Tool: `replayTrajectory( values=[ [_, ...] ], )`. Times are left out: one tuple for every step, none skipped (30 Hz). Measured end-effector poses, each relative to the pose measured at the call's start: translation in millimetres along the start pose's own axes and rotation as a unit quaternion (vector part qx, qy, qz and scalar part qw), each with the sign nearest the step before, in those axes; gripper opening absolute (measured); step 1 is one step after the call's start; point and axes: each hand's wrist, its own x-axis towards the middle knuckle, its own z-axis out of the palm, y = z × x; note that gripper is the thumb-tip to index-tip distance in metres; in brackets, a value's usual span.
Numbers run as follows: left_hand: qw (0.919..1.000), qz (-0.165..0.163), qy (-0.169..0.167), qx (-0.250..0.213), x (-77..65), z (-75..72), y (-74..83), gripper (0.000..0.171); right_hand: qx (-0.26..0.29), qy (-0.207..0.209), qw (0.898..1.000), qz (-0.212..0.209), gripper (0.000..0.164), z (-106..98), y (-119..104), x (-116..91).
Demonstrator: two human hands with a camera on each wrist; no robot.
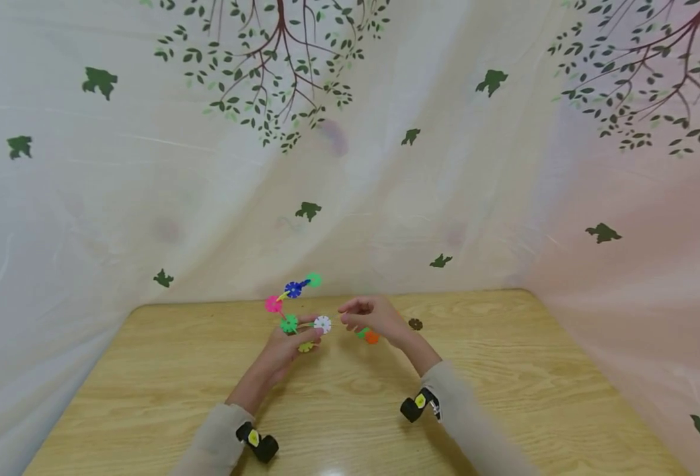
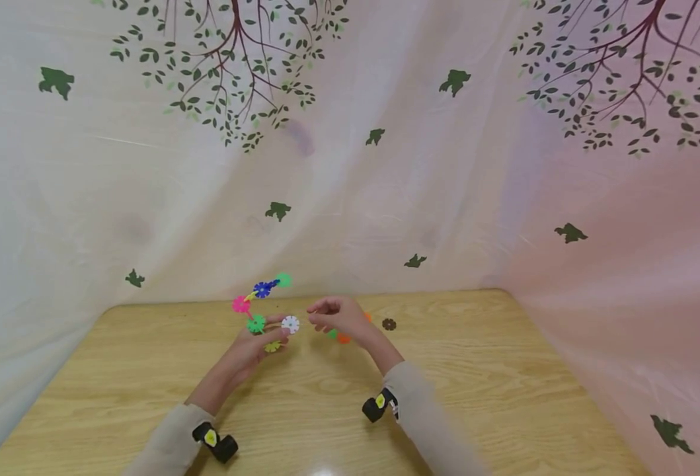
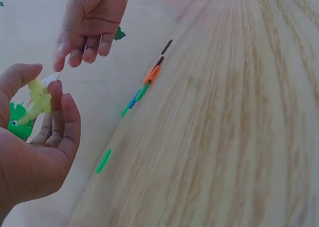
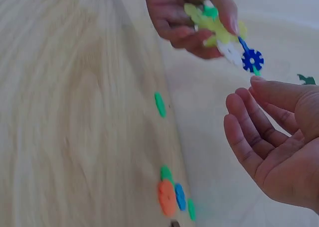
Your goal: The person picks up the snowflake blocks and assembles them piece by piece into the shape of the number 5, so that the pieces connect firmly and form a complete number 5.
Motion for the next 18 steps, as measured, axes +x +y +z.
replayTrajectory(
  values=[
    [1.0000, 0.000, 0.003, -0.002, 0.6, 0.1, 0.0, 0.049, -0.016, -0.007, 1.000, -0.001, 0.028, -6, 0, 0],
    [1.0000, 0.000, 0.005, -0.002, 0.9, 0.3, 0.0, 0.050, -0.031, -0.012, 0.999, 0.001, 0.027, -12, 0, -1],
    [1.0000, 0.000, 0.007, -0.003, 1.4, 0.5, 0.1, 0.050, -0.044, -0.020, 0.999, -0.001, 0.026, -17, 2, -2],
    [1.0000, -0.001, 0.008, -0.004, 1.2, 0.5, 0.2, 0.050, -0.058, -0.028, 0.998, -0.002, 0.026, -22, 3, -3],
    [1.0000, -0.001, 0.008, -0.004, 0.9, 0.4, 0.4, 0.050, -0.072, -0.035, 0.997, -0.002, 0.025, -26, 5, -3],
    [1.0000, -0.002, 0.008, -0.004, 0.8, 0.1, 0.5, 0.049, -0.084, -0.043, 0.996, -0.004, 0.025, -30, 8, -3],
    [1.0000, -0.003, 0.008, -0.004, 0.8, -0.1, 0.5, 0.049, -0.097, -0.051, 0.994, -0.010, 0.024, -34, 11, -3],
    [1.0000, -0.004, 0.008, -0.003, 0.6, -0.3, 0.7, 0.049, -0.109, -0.055, 0.992, -0.012, 0.023, -37, 14, -3],
    [1.0000, -0.003, 0.007, -0.002, 0.5, -0.4, 1.0, 0.048, -0.120, -0.060, 0.991, -0.015, 0.022, -39, 18, -3],
    [1.0000, -0.002, 0.007, -0.001, 0.4, -0.6, 1.1, 0.048, -0.131, -0.062, 0.989, -0.015, 0.021, -41, 21, -4],
    [1.0000, -0.001, 0.006, 0.001, 0.3, -0.8, 1.4, 0.048, -0.143, -0.061, 0.988, -0.014, 0.019, -43, 24, -4],
    [1.0000, 0.000, 0.005, 0.002, 0.1, -0.8, 1.7, 0.048, -0.152, -0.061, 0.986, -0.013, 0.018, -44, 27, -5],
    [1.0000, 0.001, 0.005, 0.003, 0.0, -0.9, 1.9, 0.048, -0.160, -0.059, 0.985, -0.011, 0.018, -45, 30, -5],
    [1.0000, 0.001, 0.005, 0.005, -0.3, -0.7, 2.3, 0.048, -0.165, -0.055, 0.985, -0.002, 0.019, -45, 33, -6],
    [1.0000, 0.002, 0.005, 0.005, -0.5, -0.6, 2.4, 0.048, -0.168, -0.054, 0.984, 0.002, 0.020, -45, 36, -7],
    [1.0000, 0.003, 0.005, 0.006, -0.7, -0.6, 2.3, 0.048, -0.171, -0.051, 0.984, 0.006, 0.022, -44, 37, -8],
    [1.0000, 0.004, 0.005, 0.006, -0.8, -0.3, 2.3, 0.048, -0.174, -0.050, 0.983, 0.009, 0.023, -44, 39, -9],
    [1.0000, 0.004, 0.005, 0.005, -0.8, 0.0, 2.2, 0.048, -0.177, -0.050, 0.983, 0.010, 0.025, -43, 41, -10]
  ],
)
